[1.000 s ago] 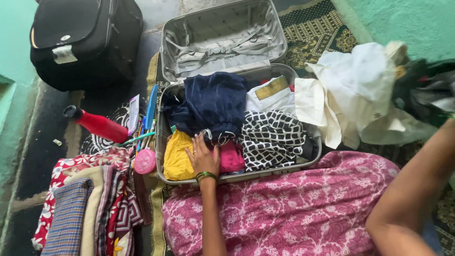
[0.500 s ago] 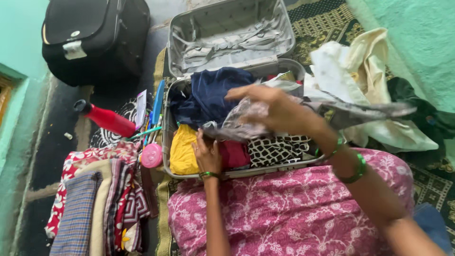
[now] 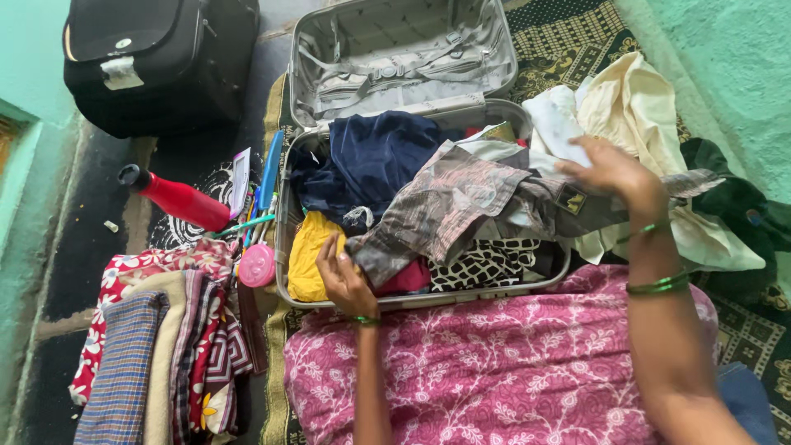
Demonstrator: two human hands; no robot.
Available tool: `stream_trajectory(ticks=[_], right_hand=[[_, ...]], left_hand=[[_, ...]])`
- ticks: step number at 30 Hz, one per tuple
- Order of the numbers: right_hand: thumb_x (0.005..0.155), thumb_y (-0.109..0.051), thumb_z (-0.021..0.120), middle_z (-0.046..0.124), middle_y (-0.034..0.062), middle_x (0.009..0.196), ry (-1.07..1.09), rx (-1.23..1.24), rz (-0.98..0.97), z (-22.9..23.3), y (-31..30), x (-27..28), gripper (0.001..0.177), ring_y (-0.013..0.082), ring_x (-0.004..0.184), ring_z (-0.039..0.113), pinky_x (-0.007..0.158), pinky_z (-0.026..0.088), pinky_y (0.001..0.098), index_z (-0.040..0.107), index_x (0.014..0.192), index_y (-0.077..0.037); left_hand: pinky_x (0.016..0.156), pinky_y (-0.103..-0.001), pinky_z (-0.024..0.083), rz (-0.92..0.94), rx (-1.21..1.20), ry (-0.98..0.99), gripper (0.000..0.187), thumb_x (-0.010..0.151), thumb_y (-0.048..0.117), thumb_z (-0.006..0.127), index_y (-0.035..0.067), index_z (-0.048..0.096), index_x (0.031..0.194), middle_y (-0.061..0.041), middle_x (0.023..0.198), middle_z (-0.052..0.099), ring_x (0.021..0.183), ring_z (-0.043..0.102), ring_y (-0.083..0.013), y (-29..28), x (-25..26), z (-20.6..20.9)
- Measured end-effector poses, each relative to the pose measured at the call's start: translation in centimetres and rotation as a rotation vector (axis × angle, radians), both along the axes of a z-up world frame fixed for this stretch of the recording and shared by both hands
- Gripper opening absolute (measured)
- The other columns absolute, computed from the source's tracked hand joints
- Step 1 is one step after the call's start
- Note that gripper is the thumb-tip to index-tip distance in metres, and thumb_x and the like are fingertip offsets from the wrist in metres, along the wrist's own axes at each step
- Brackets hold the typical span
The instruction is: The person folds various pieces of clothing and places them into an open suitcase. They handle a pink cloth, a yellow garment, a white cloth, a black and white patterned cloth, and a dark blue cloth, arranging them neatly inside the suitcase.
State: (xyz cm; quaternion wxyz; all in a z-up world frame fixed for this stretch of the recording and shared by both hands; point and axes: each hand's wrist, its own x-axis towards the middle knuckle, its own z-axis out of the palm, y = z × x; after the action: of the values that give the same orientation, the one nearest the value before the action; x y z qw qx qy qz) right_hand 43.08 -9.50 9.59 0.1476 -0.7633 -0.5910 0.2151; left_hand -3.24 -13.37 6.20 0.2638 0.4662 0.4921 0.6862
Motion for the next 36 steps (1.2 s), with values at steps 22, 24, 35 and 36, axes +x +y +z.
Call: stream_trajectory(ticks=[22, 24, 35, 36], right_hand=[[0.11, -0.015, 0.069, 0.074, 0.0151, 0.12, -0.063, 0.831, -0.342, -3.2, -4.2, 8.9, 0.018, 0.026, 0.106, 0.072, 0.093, 0.055, 0.0395, 0.071, 0.123, -0.004], [0.102, -0.019, 0.064, 0.075, 0.01, 0.119, 0.438, 0.439, -0.097, -1.6, -4.1, 1.9, 0.031, 0.0205, 0.092, 0.068, 0.081, 0.055, 0.0351, 0.071, 0.131, -0.013], [0.076, -0.046, 0.083, 0.073, 0.0204, 0.114, 0.106, 0.062, 0.1, 3.0, -2.9, -12.0, 0.08, 0.0334, 0.103, 0.069, 0.088, 0.055, 0.0424, 0.056, 0.143, -0.01], [0.076, -0.038, 0.083, 0.075, 0.0183, 0.113, 0.248, 0.094, 0.127, 3.3, -3.3, -10.8, 0.074, 0.0292, 0.1, 0.07, 0.085, 0.056, 0.0398, 0.06, 0.141, -0.012]], left_hand=[[0.077, -0.042, 0.057, 0.152, -0.635, 0.32, 0.039, 0.083, 0.019, 0.073, 0.003, 0.06, 0.115, -0.015, 0.097, 0.073, 0.083, 0.072, -0.0269, -1.0, -2.0, 0.4], [0.081, -0.043, 0.061, 0.156, -0.773, 0.385, 0.057, 0.082, 0.015, 0.066, 0.007, 0.047, 0.135, -0.016, 0.113, 0.068, 0.094, 0.072, -0.0286, -2.1, -0.8, 2.0], [0.12, -0.064, 0.024, -0.022, -0.24, 1.368, 0.069, 0.062, 0.018, 0.076, 0.013, 0.062, 0.13, -0.012, 0.152, 0.048, 0.144, 0.045, -0.0282, -2.1, 8.6, 6.7], [0.121, -0.064, 0.03, -0.006, -0.183, 1.334, 0.054, 0.068, 0.014, 0.073, 0.017, 0.067, 0.122, -0.007, 0.146, 0.059, 0.138, 0.053, -0.0254, -1.5, 7.4, 6.5]])
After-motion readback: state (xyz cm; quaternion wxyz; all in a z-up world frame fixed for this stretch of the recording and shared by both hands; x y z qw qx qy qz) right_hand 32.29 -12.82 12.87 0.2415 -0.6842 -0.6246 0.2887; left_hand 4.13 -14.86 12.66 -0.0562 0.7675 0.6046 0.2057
